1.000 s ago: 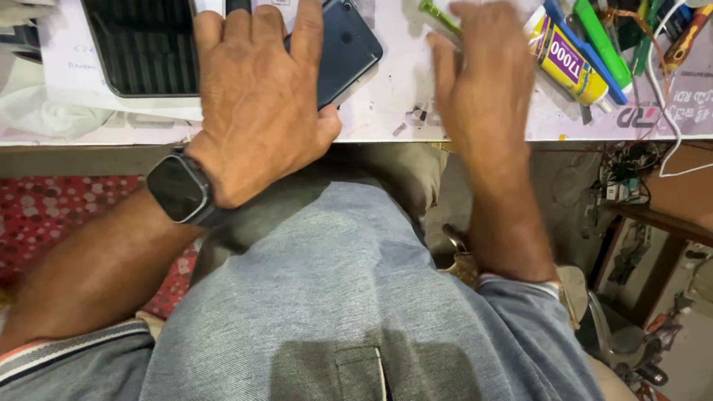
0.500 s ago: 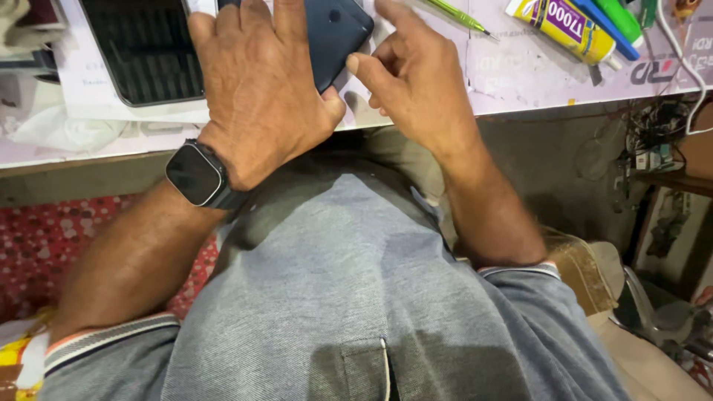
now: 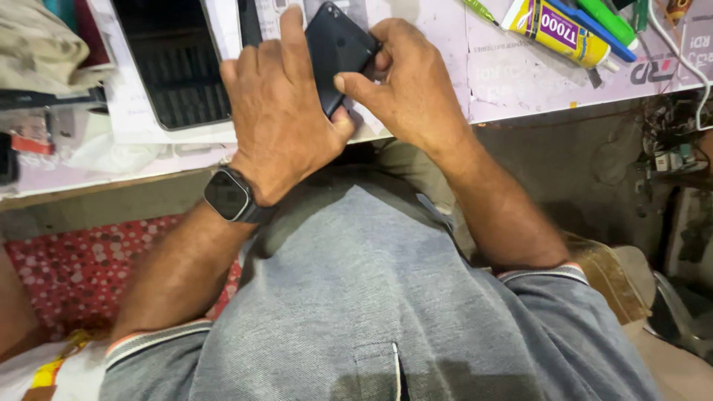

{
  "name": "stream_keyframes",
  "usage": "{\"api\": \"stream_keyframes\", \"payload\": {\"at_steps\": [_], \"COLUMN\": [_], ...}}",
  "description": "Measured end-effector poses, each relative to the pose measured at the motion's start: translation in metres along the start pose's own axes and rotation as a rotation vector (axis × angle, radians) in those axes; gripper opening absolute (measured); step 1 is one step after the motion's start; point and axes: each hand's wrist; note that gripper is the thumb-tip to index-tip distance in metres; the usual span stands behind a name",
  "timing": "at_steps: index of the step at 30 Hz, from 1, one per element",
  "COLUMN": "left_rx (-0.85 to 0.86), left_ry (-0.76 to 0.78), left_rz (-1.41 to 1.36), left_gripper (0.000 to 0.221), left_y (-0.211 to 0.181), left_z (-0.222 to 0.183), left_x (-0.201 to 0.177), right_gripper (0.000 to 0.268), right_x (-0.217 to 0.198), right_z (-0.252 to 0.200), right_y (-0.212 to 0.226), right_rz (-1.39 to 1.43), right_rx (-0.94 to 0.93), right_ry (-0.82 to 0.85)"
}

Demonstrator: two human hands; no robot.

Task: The person disassembles a mobile phone using a screwdriver, removes the back cover and SIM tray, and then reassembles the device by pressing the back cover and screen together by hand.

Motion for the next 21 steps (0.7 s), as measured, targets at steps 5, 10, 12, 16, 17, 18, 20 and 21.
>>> {"api": "stream_keyframes", "payload": {"at_steps": [5, 10, 12, 16, 17, 18, 20, 21], "left_rx": [0.03, 0.03, 0.048, -0.148, -0.249, -0.318, -0.441, -0.4], "left_ry": [-0.079, -0.071, -0.108, -0.056, -0.01, 0.053, 0.195, 0.258], "left_rz": [-0.057, -0.094, -0.16, -0.632, -0.818, -1.095, -1.656, -1.85], "left_gripper": [0.105, 0.1, 0.096, 0.082, 0.077, 0.073, 0.069, 0.069], "left_y": [0.001, 0.007, 0.011, 0.019, 0.019, 0.019, 0.016, 0.014], "left_z": [-0.005, -0.005, 0.002, 0.006, 0.009, 0.014, 0.025, 0.027], "left_x": [-0.005, -0.004, -0.006, -0.007, -0.005, -0.002, 0.001, 0.001], "right_gripper": [0.052, 0.04, 0.04, 0.03, 0.034, 0.038, 0.043, 0.043], "right_x": [0.001, 0.009, 0.005, -0.025, -0.035, -0.045, -0.056, -0.059], "right_z": [0.0, 0.01, 0.013, 0.031, 0.036, 0.04, 0.048, 0.052], "right_y": [-0.003, -0.014, -0.011, -0.003, 0.001, 0.005, 0.01, 0.011], "right_rz": [0.225, 0.986, 1.077, 1.064, 1.085, 1.104, 1.106, 1.091], "right_rx": [0.075, 0.232, 0.219, 0.32, 0.3, 0.28, 0.261, 0.261], "right_ry": [-0.007, 0.065, 0.056, 0.06, 0.127, 0.197, 0.305, 0.34]}}
Point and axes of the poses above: each hand's wrist, its own z-axis towards the middle knuckle, its own x-axis out of the palm, y = z × x, and after that the axes turned 12 degrees about z, right-handed
